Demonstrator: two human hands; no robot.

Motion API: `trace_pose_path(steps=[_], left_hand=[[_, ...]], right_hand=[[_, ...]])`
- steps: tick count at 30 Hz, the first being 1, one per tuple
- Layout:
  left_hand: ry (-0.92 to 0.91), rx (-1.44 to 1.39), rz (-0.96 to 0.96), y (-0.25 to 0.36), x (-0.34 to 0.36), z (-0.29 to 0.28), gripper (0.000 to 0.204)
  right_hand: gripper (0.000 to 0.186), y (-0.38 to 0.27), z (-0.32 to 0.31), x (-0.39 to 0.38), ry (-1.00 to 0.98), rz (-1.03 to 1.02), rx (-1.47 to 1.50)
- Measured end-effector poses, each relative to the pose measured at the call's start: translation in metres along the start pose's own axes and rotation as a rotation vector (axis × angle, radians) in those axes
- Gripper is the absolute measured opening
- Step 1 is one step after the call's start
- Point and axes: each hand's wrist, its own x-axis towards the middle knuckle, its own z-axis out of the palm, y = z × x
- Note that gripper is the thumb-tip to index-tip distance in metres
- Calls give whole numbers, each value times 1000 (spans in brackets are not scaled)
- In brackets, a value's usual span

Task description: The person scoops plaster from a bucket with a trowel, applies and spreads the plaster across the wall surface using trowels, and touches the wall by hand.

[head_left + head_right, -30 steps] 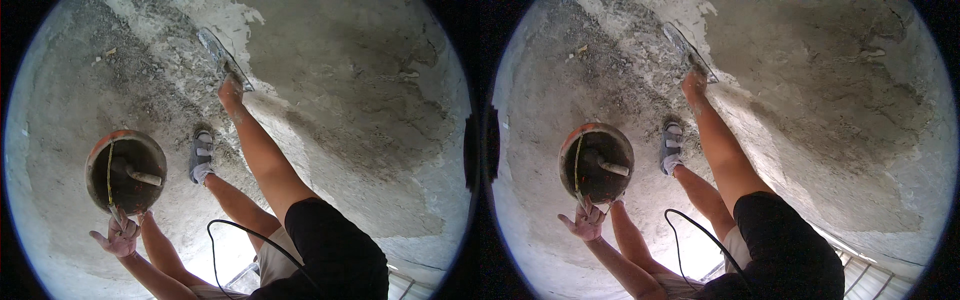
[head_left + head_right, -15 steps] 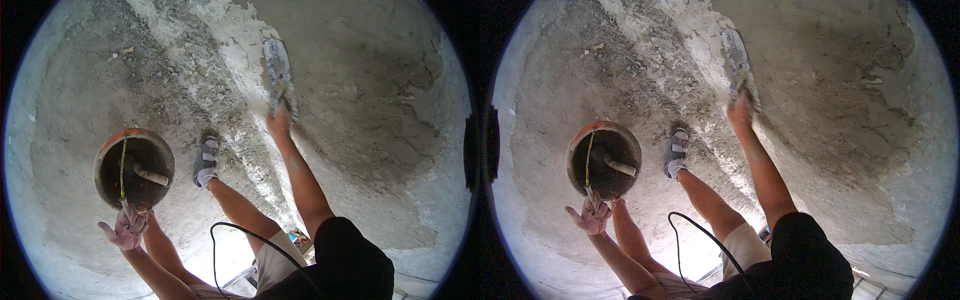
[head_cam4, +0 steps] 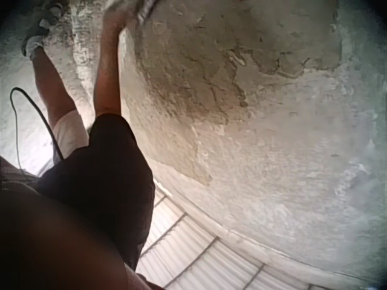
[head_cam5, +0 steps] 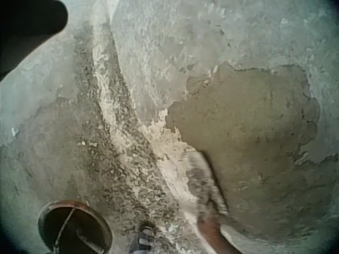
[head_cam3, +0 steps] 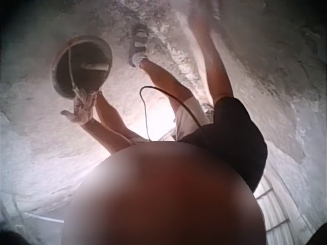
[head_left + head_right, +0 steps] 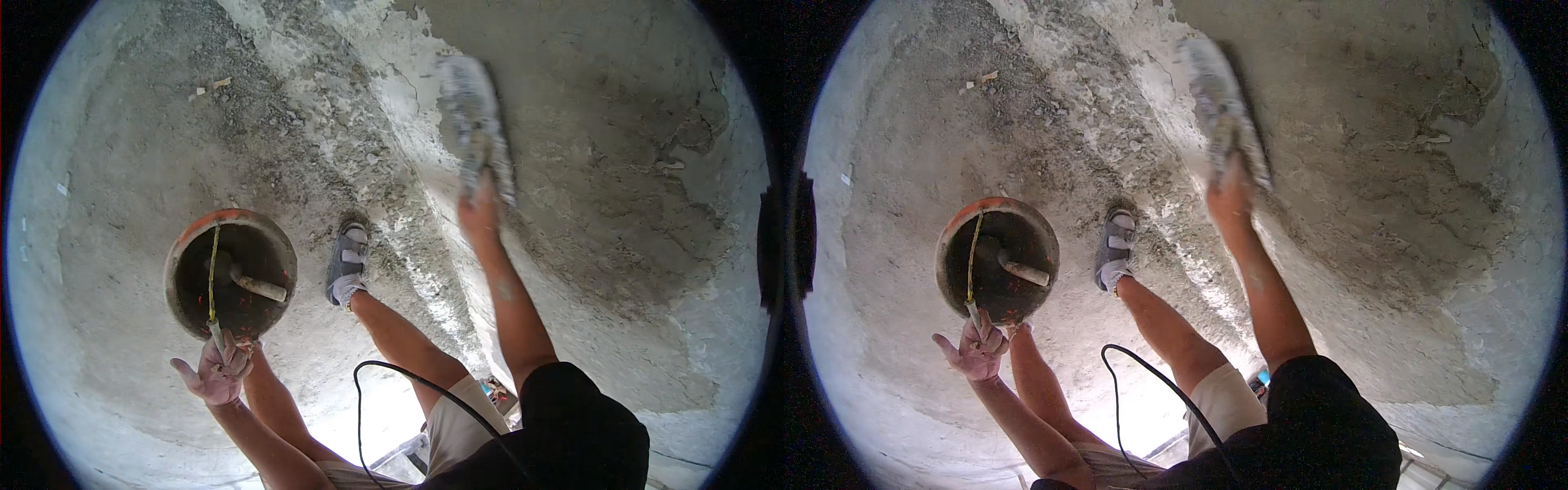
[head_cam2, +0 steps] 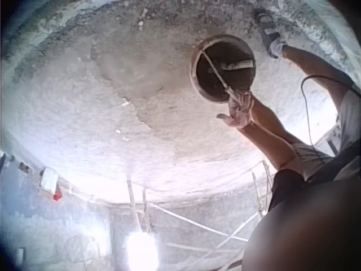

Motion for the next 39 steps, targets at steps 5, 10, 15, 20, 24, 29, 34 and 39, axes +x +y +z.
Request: trace_pose_path(steps=[5,10,15,20,24,29,34,39], left_hand=[[-315,-36,4,2,8,-8,101],[-394,-32,9,5,15,-12,103],[-244,-10,20,2,12,-5,101],[-283,-42,20,1,8,-11,99],[-229,-29,8,3,5,-6,97],[-275,-1,6,11,6,-7,99],[-219,-49,-8,1,18,-3,93],[-257,-19,20,12,4,-9,101]], right_hand=[[40,10,-4,19,-1,134,6],[57,27,153,79,-161,297,-148],[53,5,159,79,-387,396,-81],[52,-26,34,20,-101,71,56],[46,-14,-52,0,59,181,38],[40,15,47,31,-81,173,149],[37,54,172,87,-227,224,-216],[49,-21,132,61,-441,348,-91]])
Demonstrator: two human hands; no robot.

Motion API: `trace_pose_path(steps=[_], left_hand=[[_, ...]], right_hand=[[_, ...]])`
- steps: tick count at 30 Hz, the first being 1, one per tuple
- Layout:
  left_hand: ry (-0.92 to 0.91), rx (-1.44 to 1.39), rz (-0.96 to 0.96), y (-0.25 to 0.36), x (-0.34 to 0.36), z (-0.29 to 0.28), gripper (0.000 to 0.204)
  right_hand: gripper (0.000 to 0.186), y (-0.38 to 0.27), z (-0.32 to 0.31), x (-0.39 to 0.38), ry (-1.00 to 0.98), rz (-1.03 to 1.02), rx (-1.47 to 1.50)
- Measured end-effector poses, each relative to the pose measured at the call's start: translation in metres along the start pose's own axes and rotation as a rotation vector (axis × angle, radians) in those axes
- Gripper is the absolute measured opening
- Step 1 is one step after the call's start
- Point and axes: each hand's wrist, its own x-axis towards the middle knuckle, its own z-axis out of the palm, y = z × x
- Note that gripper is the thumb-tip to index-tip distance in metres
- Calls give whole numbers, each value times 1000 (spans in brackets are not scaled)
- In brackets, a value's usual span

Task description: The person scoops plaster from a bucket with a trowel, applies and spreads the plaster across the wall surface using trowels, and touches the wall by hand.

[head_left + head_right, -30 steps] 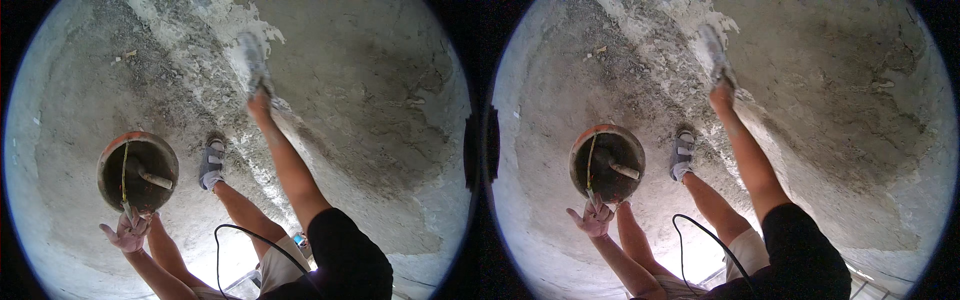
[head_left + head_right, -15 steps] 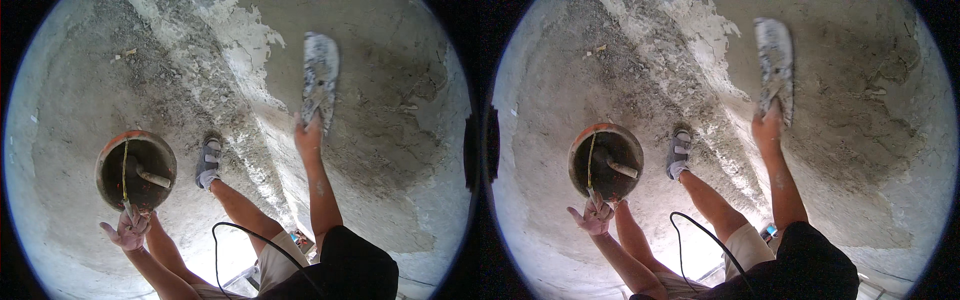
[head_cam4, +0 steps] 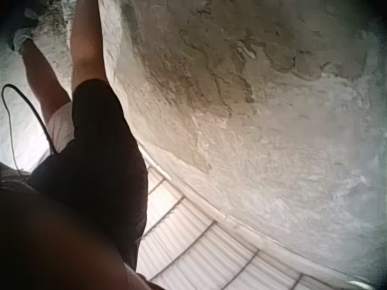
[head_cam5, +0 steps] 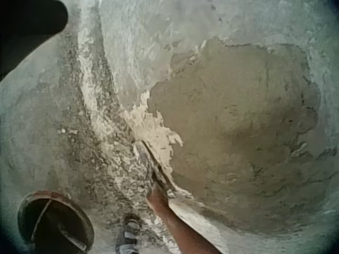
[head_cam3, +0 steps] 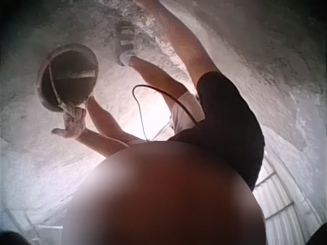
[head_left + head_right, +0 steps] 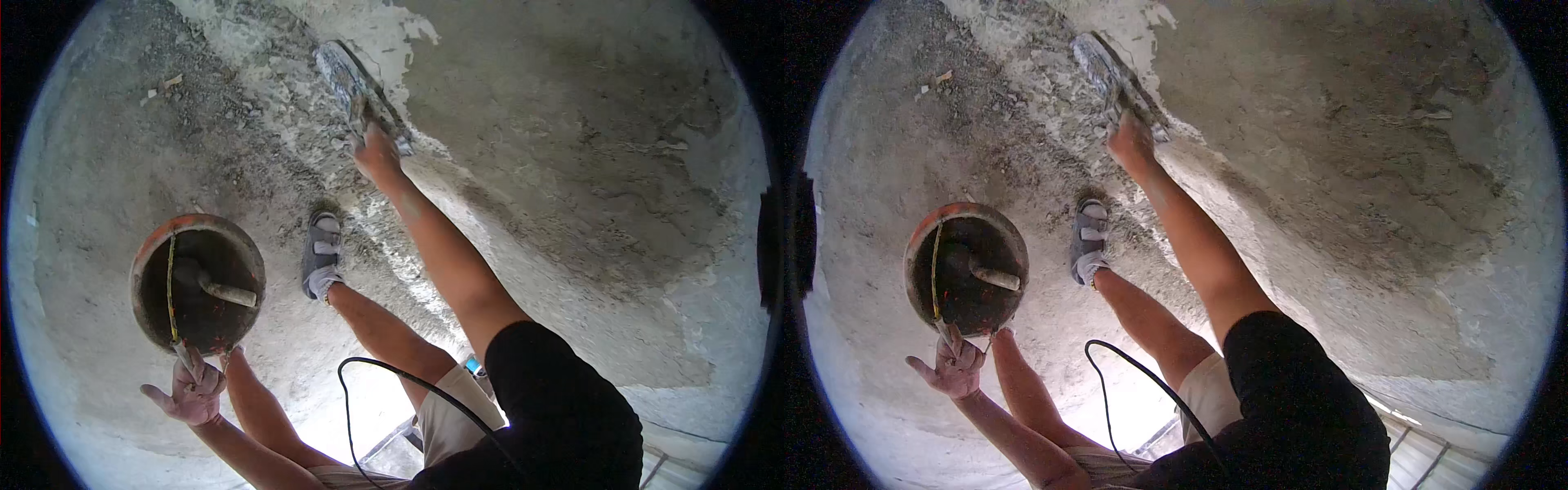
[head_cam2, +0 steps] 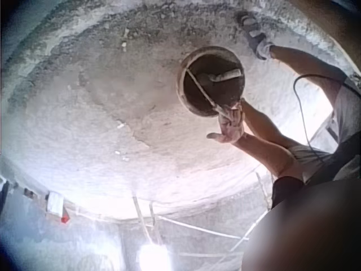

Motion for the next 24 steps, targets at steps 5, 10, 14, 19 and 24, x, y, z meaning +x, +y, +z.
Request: trace_pose_path(steps=[5,10,14,19,24], left_hand=[[-62,-36,11,-10,9,-1,105],[-31,-33,13,-7,7,-5,105],[30,24,-16,4,-1,-8,106],[23,10,-8,-8,5,-6,106],[56,-37,20,-6,-2,-5,104]], right_hand=[[36,31,-109,-84,500,-337,-52],[46,22,-136,-56,369,-156,34],[50,-10,-41,17,182,-25,10],[48,-1,-14,42,134,8,-140],[48,21,-62,-76,316,-189,81]])
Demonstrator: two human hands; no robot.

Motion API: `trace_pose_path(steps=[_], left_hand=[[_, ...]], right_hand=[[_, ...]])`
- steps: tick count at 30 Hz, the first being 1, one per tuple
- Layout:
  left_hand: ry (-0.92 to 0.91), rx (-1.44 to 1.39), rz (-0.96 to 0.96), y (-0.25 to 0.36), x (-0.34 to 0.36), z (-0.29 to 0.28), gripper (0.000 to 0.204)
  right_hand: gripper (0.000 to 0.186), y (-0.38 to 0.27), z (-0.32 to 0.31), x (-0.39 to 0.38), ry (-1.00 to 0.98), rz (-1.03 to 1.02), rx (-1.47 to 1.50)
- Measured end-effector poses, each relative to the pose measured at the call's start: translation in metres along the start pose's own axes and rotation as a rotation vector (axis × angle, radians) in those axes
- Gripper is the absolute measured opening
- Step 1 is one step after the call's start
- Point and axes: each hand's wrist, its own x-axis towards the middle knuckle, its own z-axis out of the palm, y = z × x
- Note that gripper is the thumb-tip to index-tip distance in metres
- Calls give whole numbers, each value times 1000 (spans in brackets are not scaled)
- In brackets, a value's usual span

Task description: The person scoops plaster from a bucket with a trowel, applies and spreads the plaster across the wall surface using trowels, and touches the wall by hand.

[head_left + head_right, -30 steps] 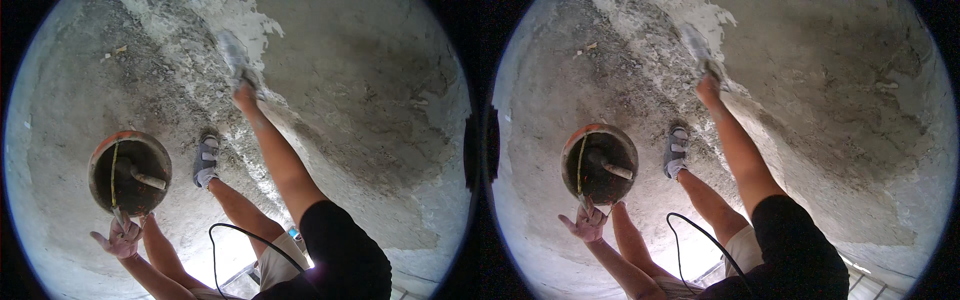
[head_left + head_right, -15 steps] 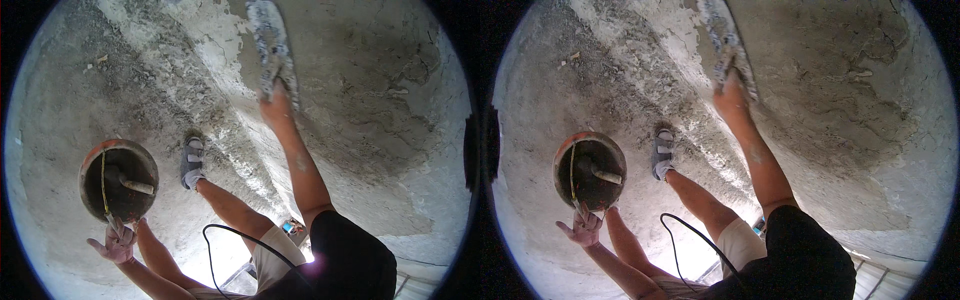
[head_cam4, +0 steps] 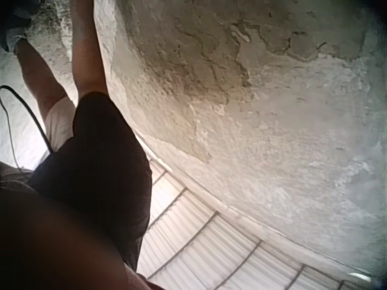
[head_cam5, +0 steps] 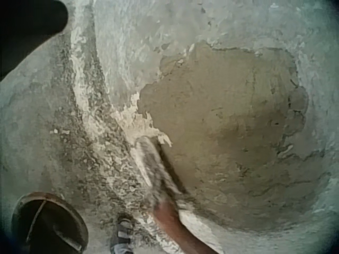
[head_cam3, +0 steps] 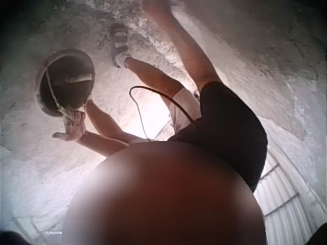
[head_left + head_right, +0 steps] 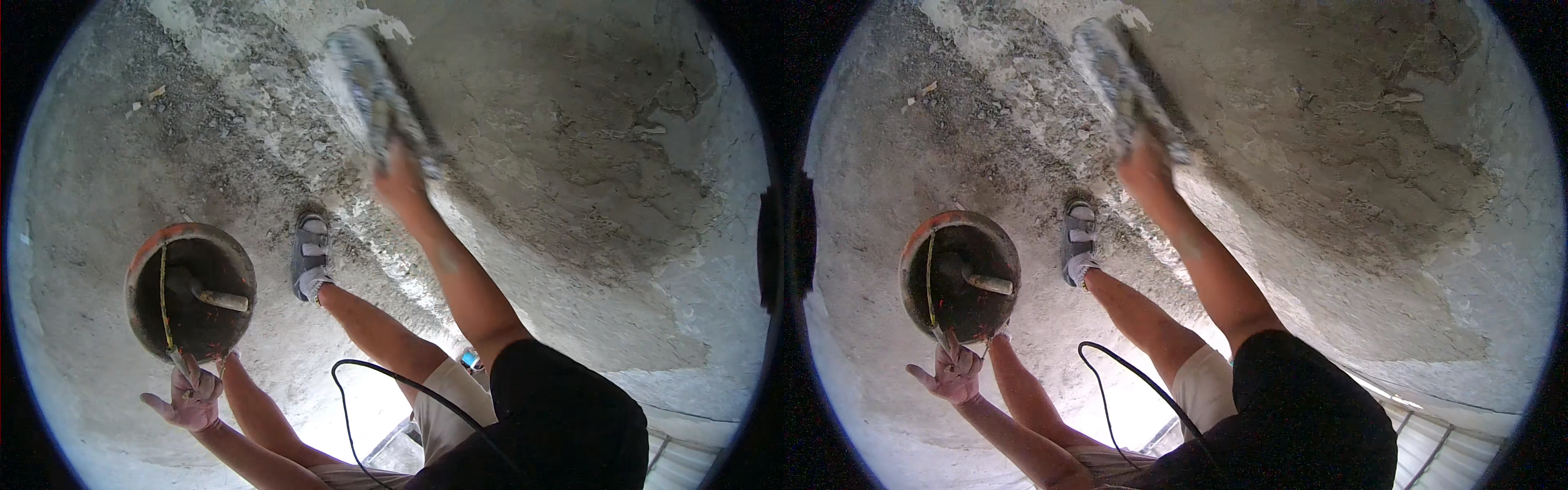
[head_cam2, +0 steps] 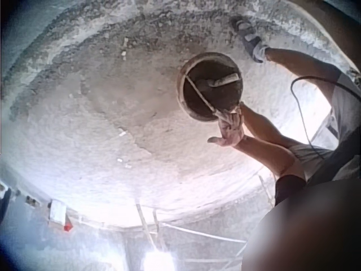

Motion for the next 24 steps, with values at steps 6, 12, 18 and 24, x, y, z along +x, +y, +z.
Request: trace_pose_path(steps=[6,12,18,24], left_hand=[[207,14,-26,-1,0,8,109],[148,-18,-26,-12,16,12,104],[525,19,3,-1,0,27,95],[157,-13,-2,-3,-1,8,91]], right_hand=[[42,58,-52,-11,60,-35,168],[50,103,88,90,-231,175,-46],[48,37,97,53,-436,165,37],[43,14,-76,2,59,-76,-188]])
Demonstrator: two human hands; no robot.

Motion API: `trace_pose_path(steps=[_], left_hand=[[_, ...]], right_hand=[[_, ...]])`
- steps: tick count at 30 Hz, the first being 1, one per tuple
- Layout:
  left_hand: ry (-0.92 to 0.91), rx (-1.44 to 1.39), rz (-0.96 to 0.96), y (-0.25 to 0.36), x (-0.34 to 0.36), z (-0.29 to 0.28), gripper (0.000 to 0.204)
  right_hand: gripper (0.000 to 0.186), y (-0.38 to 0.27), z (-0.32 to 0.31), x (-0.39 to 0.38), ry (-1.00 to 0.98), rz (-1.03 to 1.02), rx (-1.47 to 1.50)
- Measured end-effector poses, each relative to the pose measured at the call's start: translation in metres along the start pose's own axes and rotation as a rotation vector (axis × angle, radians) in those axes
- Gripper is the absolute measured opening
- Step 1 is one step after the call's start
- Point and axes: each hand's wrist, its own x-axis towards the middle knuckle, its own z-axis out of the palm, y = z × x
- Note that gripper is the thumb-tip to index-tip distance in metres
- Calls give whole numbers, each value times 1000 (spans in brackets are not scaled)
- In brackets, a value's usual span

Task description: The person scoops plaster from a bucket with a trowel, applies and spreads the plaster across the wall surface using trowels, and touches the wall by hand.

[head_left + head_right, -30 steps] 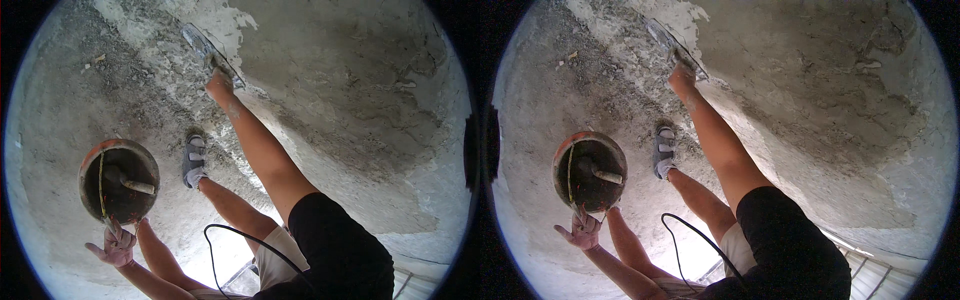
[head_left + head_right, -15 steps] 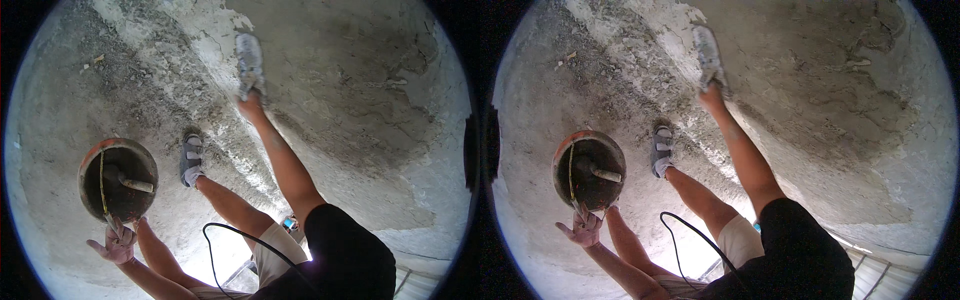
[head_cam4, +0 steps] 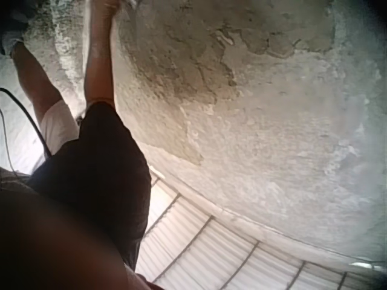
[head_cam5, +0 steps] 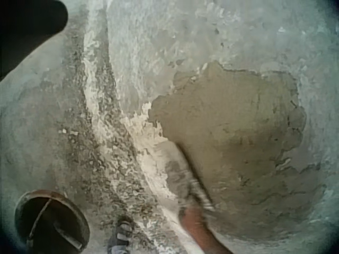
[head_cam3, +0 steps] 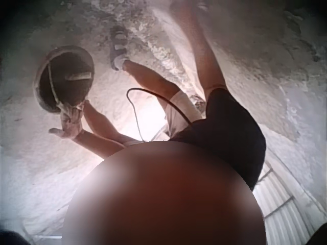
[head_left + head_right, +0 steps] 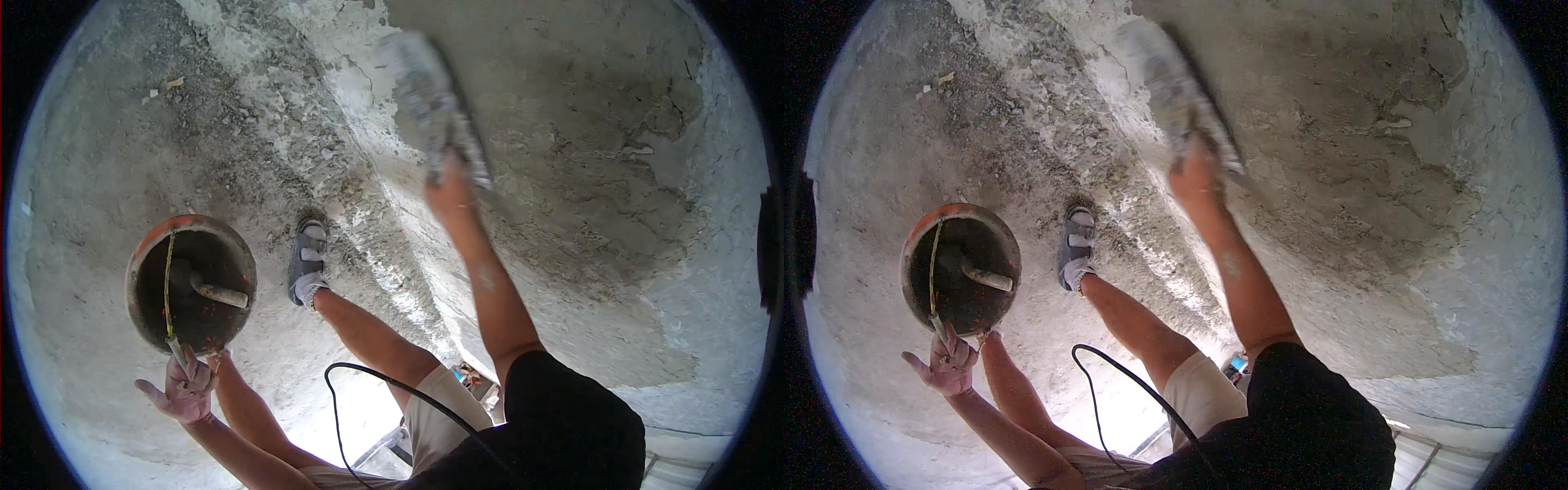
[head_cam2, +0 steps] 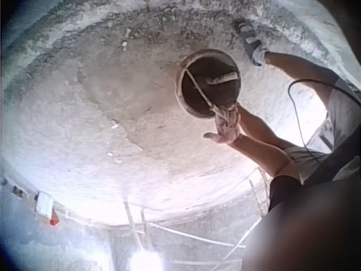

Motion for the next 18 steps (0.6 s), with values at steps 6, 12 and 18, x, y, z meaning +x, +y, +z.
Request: trace_pose_path(steps=[6,12,18], left_hand=[[-222,-6,32,4,5,-4,107],[-237,1,48,-6,9,-17,110],[16,12,17,-5,-8,-6,102]], right_hand=[[52,-2,44,70,-138,158,-44],[46,-19,179,101,-319,294,-84],[51,-47,156,-34,-27,-97,322]])
